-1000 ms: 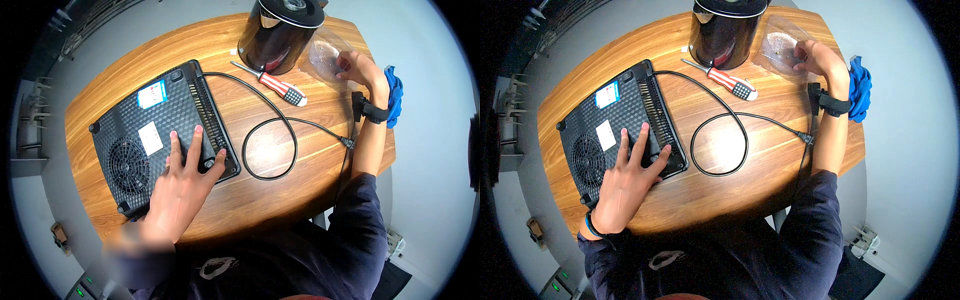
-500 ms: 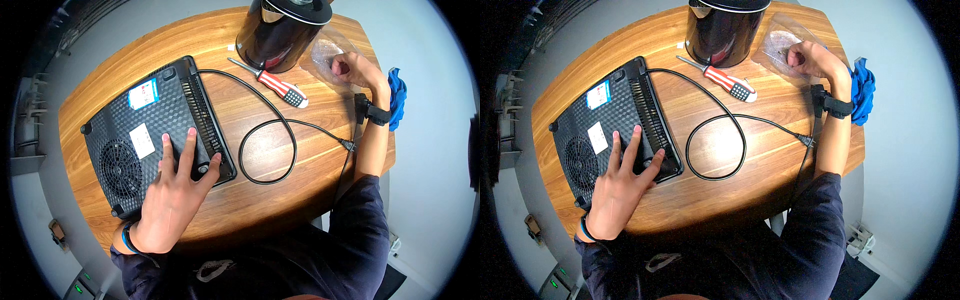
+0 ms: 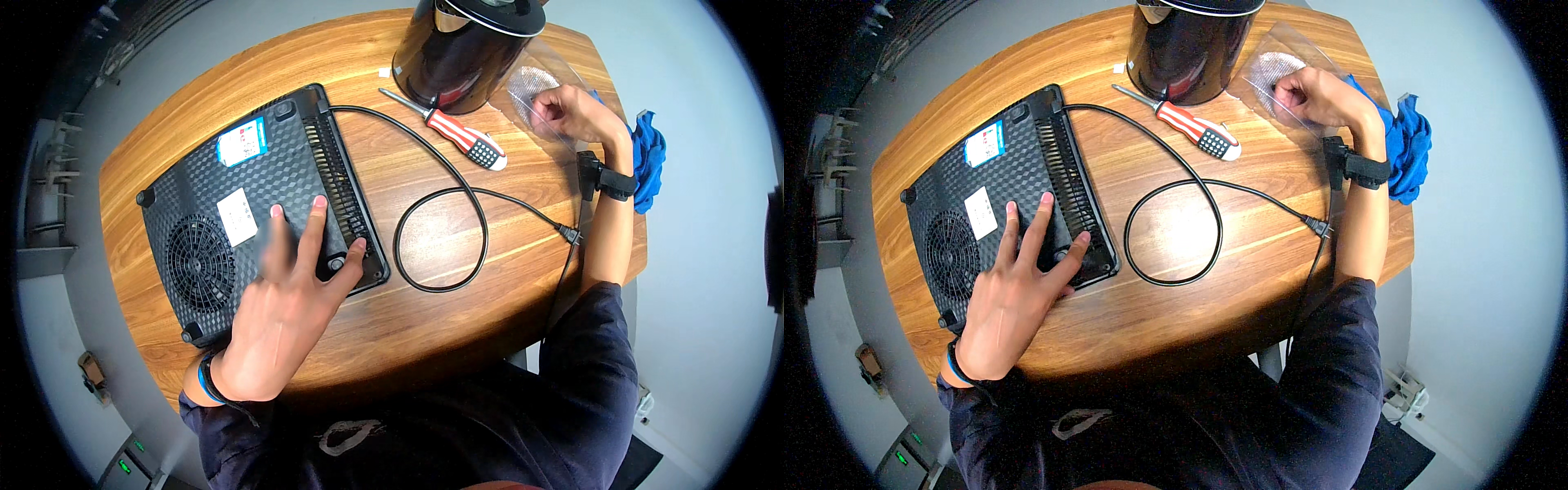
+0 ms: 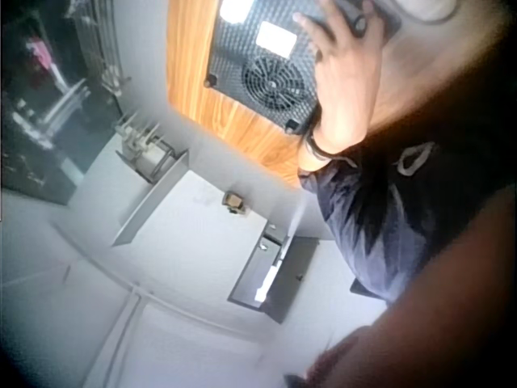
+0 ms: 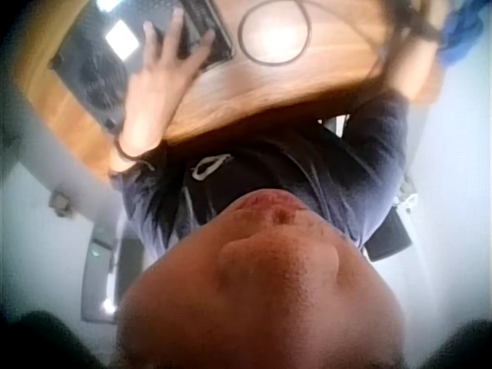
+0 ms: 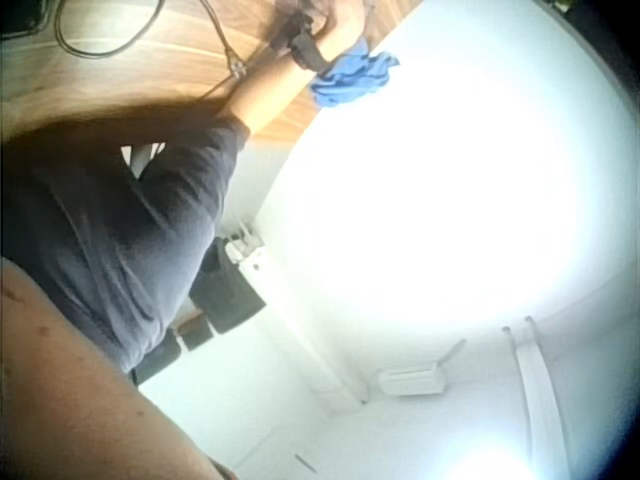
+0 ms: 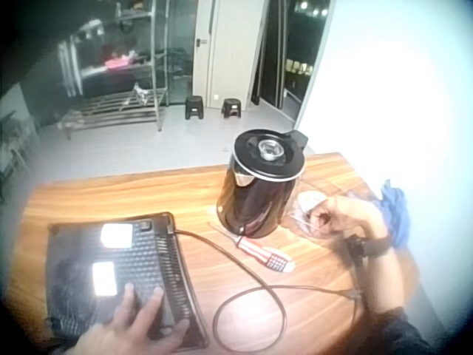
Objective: The person reassembles an induction cooktop by hand and with a screwdriver. They secure internal components, place the copper coil, and attach the top cover, then flip the unit to show the finished exterior.
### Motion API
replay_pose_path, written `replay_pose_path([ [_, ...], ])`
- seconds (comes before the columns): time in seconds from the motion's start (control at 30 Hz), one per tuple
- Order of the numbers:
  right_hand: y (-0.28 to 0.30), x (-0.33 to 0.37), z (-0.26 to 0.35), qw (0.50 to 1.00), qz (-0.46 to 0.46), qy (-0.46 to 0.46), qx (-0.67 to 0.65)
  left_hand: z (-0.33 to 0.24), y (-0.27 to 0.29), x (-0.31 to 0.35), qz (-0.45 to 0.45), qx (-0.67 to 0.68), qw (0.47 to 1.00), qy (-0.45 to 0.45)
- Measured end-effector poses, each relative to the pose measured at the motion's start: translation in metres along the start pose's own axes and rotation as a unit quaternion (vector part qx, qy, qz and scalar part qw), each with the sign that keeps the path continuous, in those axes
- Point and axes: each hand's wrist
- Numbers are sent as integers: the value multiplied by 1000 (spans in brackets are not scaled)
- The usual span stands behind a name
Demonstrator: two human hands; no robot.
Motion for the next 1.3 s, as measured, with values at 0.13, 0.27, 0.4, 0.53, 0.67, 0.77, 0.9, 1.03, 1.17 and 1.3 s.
replay_pose_path([
  [0.13, 4, 3, 1, 999, -13, 11, -33, 0, 1, 0, 0, 2, 1000, 1],
  [0.27, 0, 0, -8, 987, -148, 54, -26, 1, -1, 0, -11, 5, 1000, -5],
  [0.4, -18, -6, -3, 953, -239, 166, 88, 1, -1, 0, -7, 5, 1000, -2],
  [0.53, -12, -10, 5, 988, -89, 127, 8, -1, 0, -1, -3, 3, 1000, 4],
  [0.67, -15, -8, 34, 991, 11, 134, -9, -1, 0, -1, 2, 3, 1000, 4],
  [0.77, -12, 1, 64, 988, 57, 142, -17, -2, 3, 0, 40, -1, 999, 30],
  [0.9, -12, 16, 80, 981, 66, 167, -67, -3, 3, -1, 47, -14, 998, 29],
  [1.03, -6, 22, 85, 986, 55, 151, -40, -3, 3, 1, 51, -22, 998, 35],
  [1.17, -2, 27, 70, 989, 41, 143, 7, -4, 3, -2, 24, -14, 1000, 16],
  [1.3, 1, 30, 51, 998, 49, 31, 33, -4, 4, -2, 24, -30, 999, 12],
])
Point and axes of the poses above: each hand's wrist, its own x-axis away from the middle knuckle, its own y-axis out of the back of the hand, z = x × y, and after that the axes turned 5 degrees about y, right-handed
